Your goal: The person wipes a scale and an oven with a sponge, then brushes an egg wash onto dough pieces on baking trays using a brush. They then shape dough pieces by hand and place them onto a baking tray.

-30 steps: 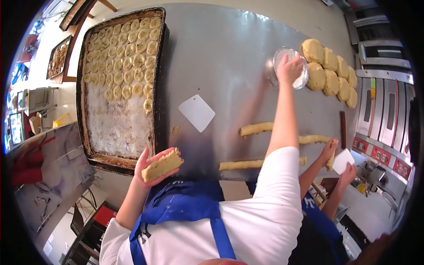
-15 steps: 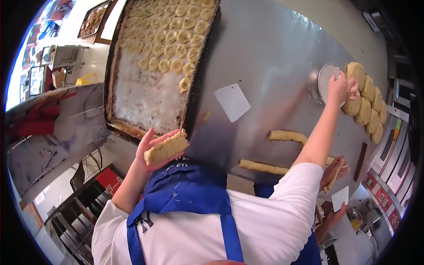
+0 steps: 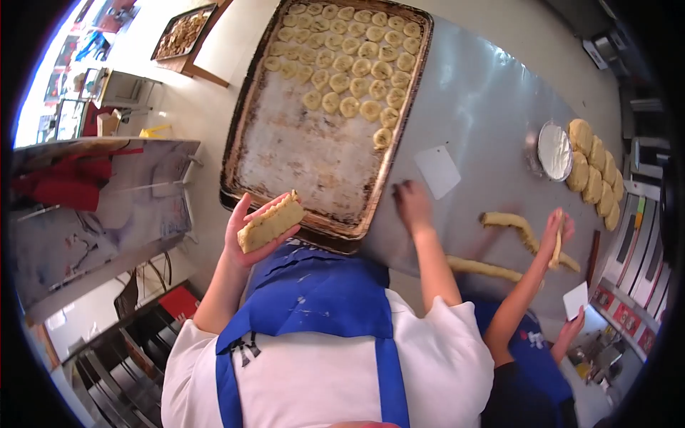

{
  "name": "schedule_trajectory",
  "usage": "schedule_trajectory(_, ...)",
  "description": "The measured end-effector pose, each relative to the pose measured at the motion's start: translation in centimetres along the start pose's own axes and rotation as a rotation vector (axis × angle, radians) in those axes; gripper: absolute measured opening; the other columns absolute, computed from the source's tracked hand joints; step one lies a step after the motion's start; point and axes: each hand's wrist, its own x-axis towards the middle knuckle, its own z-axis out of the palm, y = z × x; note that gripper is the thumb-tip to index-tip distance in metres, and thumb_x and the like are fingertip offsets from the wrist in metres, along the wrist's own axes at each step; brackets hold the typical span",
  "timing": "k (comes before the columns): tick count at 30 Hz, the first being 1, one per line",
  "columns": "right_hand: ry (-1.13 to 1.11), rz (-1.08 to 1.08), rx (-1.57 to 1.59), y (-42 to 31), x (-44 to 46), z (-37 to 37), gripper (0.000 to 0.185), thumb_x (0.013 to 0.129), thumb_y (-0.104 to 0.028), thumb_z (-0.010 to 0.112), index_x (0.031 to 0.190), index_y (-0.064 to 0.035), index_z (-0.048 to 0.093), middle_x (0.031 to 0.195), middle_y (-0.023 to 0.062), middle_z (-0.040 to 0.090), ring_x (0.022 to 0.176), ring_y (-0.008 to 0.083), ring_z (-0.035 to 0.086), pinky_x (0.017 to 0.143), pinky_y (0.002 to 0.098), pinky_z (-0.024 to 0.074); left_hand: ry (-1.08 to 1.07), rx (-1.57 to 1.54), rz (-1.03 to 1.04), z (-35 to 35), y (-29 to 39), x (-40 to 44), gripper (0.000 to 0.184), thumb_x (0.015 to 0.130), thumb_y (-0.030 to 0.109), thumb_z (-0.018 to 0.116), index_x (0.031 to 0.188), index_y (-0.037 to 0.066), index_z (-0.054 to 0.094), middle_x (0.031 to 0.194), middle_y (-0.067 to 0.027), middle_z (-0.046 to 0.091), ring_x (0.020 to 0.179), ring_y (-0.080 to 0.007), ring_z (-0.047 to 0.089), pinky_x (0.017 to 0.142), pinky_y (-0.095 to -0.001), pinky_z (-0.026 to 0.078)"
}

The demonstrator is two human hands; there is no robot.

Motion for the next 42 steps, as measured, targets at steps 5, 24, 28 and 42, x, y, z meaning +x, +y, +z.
schedule_trajectory(5,0.586,0.510,0.249,-9.9,1.8,-2.7,0.009,0.080,-0.004,0.059,0.089,-0.0034,0.057,0.081,0.0090,0.054,0.074,0.0234,0.056,0.064,0.0357,0.0462,-0.081,0.020,-0.182,-5.1,9.1,-0.1,0.068,0.092,0.049,0.042,0.136,-0.002,0.036,0.138,-0.0175,0.042,0.129,-0.0337,0.037,0.109,-0.0472,0.027)
schedule_trajectory(24,0.093,0.441,0.044,-24.3,5.9,6.1,0.042,0.077,-0.019,0.068,0.114,-0.0042,0.055,0.117,0.0153,0.050,0.098,0.0341,0.056,0.082,0.0410,0.0472,-0.239,-0.045,-0.399,-7.8,22.5,-2.7,0.087,0.080,0.066,0.048,0.134,-0.001,0.037,0.137,-0.0177,0.042,0.127,-0.0354,0.038,0.109,-0.0586,0.018)
schedule_trajectory(28,0.166,0.518,-0.238,-26.0,8.0,5.7,0.056,0.082,-0.032,0.063,0.130,-0.0109,0.043,0.131,0.0192,0.037,0.115,0.0388,0.043,0.094,0.0502,0.0361,-0.220,-0.050,-0.439,-8.6,23.0,-2.2,0.081,0.084,0.061,0.047,0.135,0.000,0.036,0.136,-0.0163,0.043,0.127,-0.0315,0.038,0.110,-0.0494,0.025)
schedule_trajectory(42,0.238,0.550,-0.479,-22.6,10.3,6.9,0.055,0.091,-0.043,0.048,0.137,-0.0158,0.036,0.140,0.0161,0.031,0.130,0.0318,0.027,0.107,0.0493,0.0153,-0.163,-0.048,-0.410,-7.4,22.0,-0.4,0.071,0.091,0.053,0.040,0.134,-0.004,0.038,0.137,-0.0196,0.041,0.129,-0.0333,0.036,0.111,-0.0433,0.027)
